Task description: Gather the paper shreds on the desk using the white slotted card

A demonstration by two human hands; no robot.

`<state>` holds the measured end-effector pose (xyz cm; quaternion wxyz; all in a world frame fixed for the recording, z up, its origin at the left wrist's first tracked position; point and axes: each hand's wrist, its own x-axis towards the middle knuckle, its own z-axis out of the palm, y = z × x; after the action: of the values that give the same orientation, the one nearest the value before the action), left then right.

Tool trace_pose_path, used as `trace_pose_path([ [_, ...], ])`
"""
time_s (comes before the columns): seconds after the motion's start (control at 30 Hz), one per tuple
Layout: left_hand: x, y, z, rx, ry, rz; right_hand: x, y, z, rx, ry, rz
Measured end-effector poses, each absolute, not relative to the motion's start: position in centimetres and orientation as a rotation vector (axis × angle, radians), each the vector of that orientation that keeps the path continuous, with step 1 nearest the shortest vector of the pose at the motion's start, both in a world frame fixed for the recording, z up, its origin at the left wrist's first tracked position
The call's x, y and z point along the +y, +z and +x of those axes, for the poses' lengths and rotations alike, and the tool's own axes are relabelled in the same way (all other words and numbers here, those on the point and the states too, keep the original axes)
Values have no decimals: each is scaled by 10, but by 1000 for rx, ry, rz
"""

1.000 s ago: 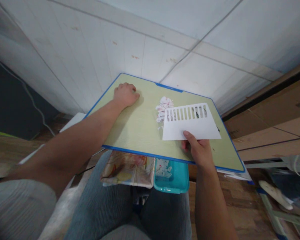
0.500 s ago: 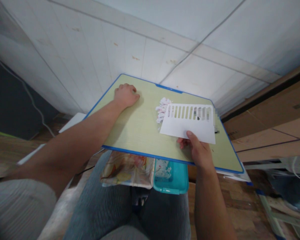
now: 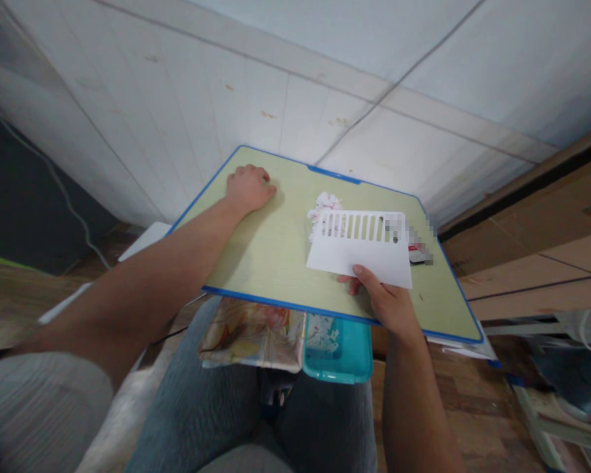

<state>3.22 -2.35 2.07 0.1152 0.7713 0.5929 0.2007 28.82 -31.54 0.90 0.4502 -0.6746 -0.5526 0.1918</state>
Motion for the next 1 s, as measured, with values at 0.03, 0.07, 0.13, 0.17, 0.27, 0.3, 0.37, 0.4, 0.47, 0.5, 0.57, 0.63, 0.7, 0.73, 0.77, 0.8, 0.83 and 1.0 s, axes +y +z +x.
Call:
trace_pose_path([
  [0.03,-24,21,32,1737,586,2258,-316,9,288,-1371,475,-1661],
  [0.07,-24,21,32,1737,584,2257,-317,8,288,-1372,481,-1651],
  [0.13,-25,22,32,1735,584,2259,-319,7,288,-1364,512,-1622],
  [0.17,-25,22,32,1734,584,2259,-320,6,288,-1360,539,-1604],
  [0.27,-25,21,32,1733,589,2256,-322,5,289,-1355,601,-1576],
  [0.3,-24,21,32,1733,591,2256,-323,5,290,-1356,605,-1577],
  [0.37,-23,19,32,1737,596,2259,-325,5,290,-1362,600,-1588],
  [0.4,-22,19,32,1739,598,2262,-326,6,290,-1362,598,-1593],
  [0.47,-21,17,33,1743,604,2266,-328,7,289,-1355,602,-1609],
  [0.5,-20,16,33,1744,607,2268,-330,8,289,-1352,606,-1621],
  [0.57,-19,15,33,1745,608,2269,-333,9,286,-1347,613,-1644],
  [0.63,-19,15,33,1745,600,2269,-335,10,284,-1327,609,-1647],
  [0.7,-20,15,33,1745,591,2275,-336,10,283,-1300,603,-1617],
  [0.73,-20,15,33,1746,588,2277,-335,9,282,-1286,600,-1603],
  [0.77,-20,15,33,1747,585,2279,-335,9,282,-1277,600,-1599],
  [0.8,-21,15,33,1750,584,2280,-335,8,281,-1268,602,-1607],
  [0.83,-21,15,33,1752,584,2280,-336,7,280,-1254,602,-1625],
  [1.0,-20,16,34,1750,586,2273,-338,4,279,-1221,648,-1642],
])
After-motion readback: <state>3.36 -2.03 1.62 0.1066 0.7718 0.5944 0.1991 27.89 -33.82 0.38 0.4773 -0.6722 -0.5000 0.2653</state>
